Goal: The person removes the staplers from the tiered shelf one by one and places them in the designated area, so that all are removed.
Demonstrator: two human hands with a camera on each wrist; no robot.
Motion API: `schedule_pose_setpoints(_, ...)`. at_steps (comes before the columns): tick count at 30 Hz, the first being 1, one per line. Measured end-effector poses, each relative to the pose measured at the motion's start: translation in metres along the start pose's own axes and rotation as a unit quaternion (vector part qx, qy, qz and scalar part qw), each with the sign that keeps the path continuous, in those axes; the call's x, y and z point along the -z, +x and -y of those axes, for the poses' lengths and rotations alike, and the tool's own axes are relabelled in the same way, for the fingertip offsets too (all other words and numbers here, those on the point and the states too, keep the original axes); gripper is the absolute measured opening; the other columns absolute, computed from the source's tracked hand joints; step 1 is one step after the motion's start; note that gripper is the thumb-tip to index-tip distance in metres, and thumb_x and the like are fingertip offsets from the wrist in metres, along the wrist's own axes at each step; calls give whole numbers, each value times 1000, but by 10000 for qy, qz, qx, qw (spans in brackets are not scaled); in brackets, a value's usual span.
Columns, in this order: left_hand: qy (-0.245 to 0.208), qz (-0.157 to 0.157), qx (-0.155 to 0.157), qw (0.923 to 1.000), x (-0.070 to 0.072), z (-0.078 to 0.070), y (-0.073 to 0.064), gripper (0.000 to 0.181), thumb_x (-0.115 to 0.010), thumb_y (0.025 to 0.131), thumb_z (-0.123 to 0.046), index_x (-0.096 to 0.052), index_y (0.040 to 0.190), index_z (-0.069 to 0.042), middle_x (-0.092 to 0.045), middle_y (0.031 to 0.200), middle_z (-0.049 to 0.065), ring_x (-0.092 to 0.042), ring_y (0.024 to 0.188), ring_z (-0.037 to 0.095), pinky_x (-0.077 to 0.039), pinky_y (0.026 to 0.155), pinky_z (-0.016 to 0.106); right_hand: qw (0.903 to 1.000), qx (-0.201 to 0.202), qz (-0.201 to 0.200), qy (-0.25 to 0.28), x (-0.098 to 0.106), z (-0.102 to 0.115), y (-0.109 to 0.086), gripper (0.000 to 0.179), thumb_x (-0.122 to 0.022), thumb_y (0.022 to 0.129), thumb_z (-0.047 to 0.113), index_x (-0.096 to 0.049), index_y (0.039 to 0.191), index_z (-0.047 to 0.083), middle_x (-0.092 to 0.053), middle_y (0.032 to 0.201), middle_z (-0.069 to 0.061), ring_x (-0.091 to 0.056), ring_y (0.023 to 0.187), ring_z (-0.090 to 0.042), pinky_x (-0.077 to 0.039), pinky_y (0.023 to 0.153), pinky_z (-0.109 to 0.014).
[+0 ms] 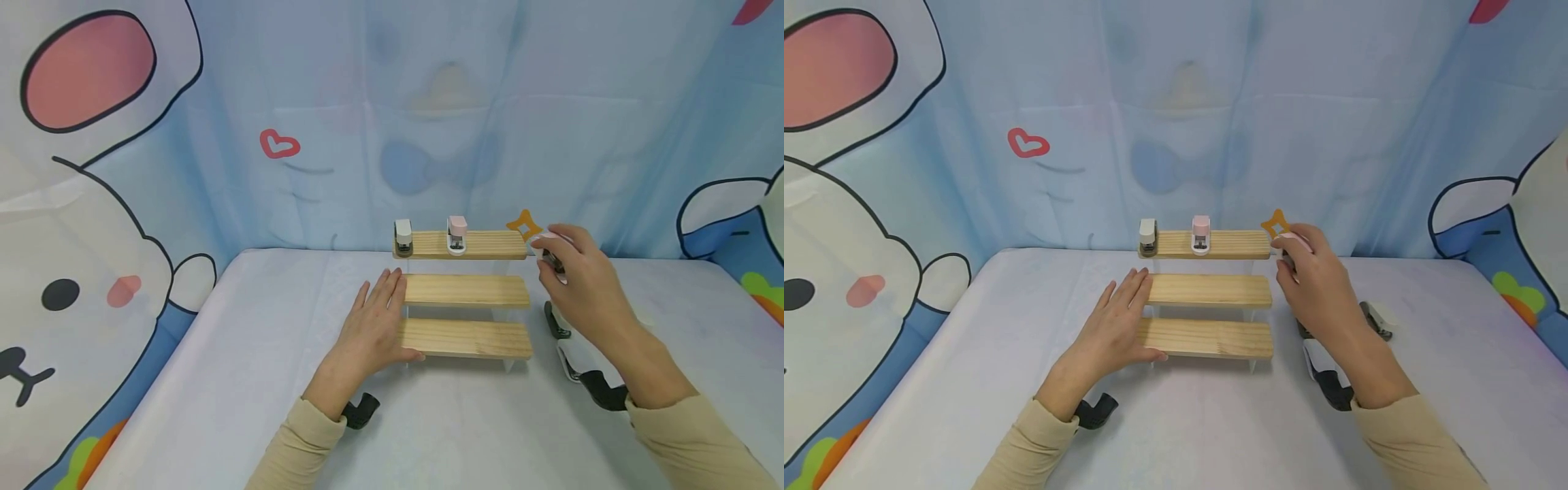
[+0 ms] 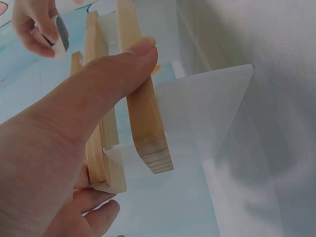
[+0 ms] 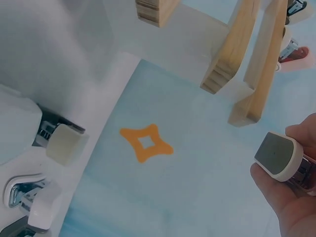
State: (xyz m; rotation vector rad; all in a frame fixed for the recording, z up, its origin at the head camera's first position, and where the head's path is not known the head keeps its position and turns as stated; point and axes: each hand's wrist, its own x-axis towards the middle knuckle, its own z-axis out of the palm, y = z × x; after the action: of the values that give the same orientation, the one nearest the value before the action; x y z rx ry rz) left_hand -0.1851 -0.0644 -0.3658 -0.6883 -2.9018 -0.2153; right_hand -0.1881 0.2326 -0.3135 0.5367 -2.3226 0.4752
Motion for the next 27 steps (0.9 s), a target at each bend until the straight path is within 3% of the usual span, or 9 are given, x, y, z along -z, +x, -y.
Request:
schedule_pose_setpoints(3, -14, -8, -6, 10000, 0, 0, 0, 130, -84, 64, -63, -17, 158, -4, -18, 166, 10, -15, 155, 25, -17, 126, 48, 10000, -49, -9, -28, 4, 0, -6, 31, -66, 84, -12, -65, 114, -3, -52, 132, -29, -67, 79, -33, -52, 62, -41)
schedule_pose_setpoints(5, -22, -18, -10, 10000, 0, 0, 0, 130, -84, 64, -63, -17, 158, -4, -18, 166, 10, -15, 155, 25, -17, 126, 48, 10000, -75, -31, -27, 6, -1, -10, 32, -67, 83, -13, -66, 114, -3, -53, 132, -29, -67, 80, -33, -52, 65, -28)
schedule_pose_setpoints(8, -45, -25, -10, 10000, 1, 0, -1, 129, -85, 65, -62, -17, 158, -4, -18, 166, 10, -15, 155, 25, -17, 126, 48, 9999, -123, -64, 15, 8, -2, -15, 33, -68, 82, -14, -67, 113, -3, -54, 131, -29, -68, 81, -34, -41, 69, -5)
schedule_pose_setpoints(10, -44, -38, -13, 10000, 1, 0, -1, 129, -85, 65, -62, -18, 158, -4, -19, 166, 10, -15, 155, 25, -17, 126, 48, 9998, -174, -83, 62, 10, -4, -19, 33, -68, 81, -14, -67, 112, -3, -54, 131, -29, -68, 81, -34, -31, 71, 3)
schedule_pose_setpoints(19, -66, -77, -18, 9999, 1, 0, -1, 128, -85, 64, -61, -19, 158, -3, -20, 166, 10, -16, 155, 25, -18, 125, 48, 9983, -582, -12, -82, 13, -6, -37, 30, -68, 82, -12, -67, 112, -4, -53, 132, -29, -65, 87, -37, -22, 74, 9)
schedule_pose_setpoints(27, -31, -113, -41, 9999, 0, 0, -1, 129, -85, 64, -62, -19, 158, -3, -21, 166, 10, -17, 155, 26, -19, 125, 49, 9977, -666, 37, -127, 16, -11, -52, 32, -69, 81, -12, -67, 112, -4, -54, 129, -30, -63, 90, -42, -22, 77, 9)
